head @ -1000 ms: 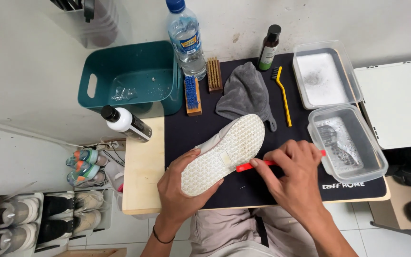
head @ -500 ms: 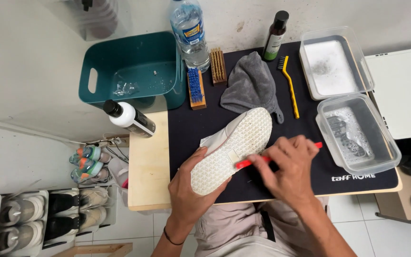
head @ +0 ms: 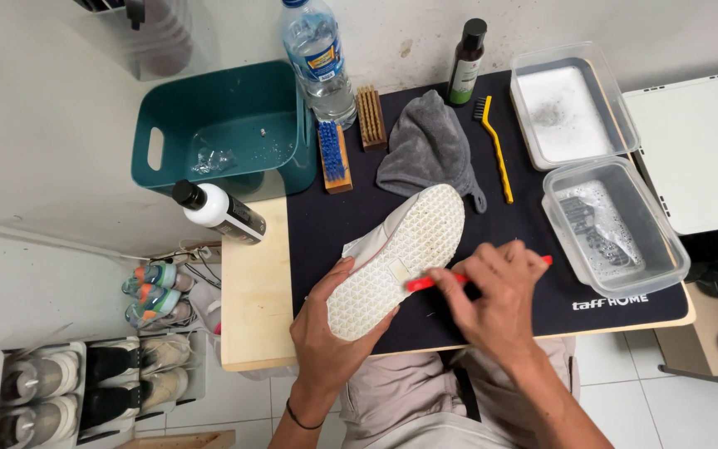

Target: The person cleans the sole of a white sneaker using a red toothbrush and a cleaning solution. They scrub the textured bottom of the shoe, dip the brush into a container of soapy water, and then wipe the sole with a gray cloth.

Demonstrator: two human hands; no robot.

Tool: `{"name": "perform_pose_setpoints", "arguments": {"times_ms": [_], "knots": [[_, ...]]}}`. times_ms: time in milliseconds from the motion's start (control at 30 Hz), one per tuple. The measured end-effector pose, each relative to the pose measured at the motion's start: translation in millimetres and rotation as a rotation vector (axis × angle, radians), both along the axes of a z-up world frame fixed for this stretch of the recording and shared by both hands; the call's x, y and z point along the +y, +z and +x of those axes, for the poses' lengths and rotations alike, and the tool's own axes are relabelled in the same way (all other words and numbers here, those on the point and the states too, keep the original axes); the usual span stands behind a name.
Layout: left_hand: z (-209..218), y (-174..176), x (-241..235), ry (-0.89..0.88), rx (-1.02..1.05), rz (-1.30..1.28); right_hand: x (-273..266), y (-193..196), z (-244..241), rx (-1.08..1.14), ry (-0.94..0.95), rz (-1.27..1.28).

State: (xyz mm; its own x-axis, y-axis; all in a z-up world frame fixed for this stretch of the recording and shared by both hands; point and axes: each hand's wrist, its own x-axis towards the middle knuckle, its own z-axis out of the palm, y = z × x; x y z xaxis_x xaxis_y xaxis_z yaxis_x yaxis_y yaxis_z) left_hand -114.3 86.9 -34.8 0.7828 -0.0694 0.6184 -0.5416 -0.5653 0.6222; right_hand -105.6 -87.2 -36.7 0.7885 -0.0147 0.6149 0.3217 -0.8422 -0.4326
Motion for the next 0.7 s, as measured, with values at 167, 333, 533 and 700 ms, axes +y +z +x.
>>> {"name": "perform_pose_setpoints", "arguments": {"times_ms": [167, 333, 533, 700], "knots": [[-0.3, -0.4, -0.9, 0.014, -0.006, 0.009, 7.9, 7.6, -2.1, -0.02, -0.034, 0.009], [-1.4, 2.6, -1.3, 0.027, -0.027, 0.034, 1.8, -0.8, -1.6, 0.003, -0.136, 0.015], [-4.4, 3.1, -3.3, 0.032, -0.033, 0.03, 0.1, -1.7, -5.1, 0.016, -0.126, -0.024], [-3.5, 2.3, -4.1, 0.027, -0.034, 0.018, 8.6, 4.0, -9.6, -0.005, -0.044, 0.015]]}}
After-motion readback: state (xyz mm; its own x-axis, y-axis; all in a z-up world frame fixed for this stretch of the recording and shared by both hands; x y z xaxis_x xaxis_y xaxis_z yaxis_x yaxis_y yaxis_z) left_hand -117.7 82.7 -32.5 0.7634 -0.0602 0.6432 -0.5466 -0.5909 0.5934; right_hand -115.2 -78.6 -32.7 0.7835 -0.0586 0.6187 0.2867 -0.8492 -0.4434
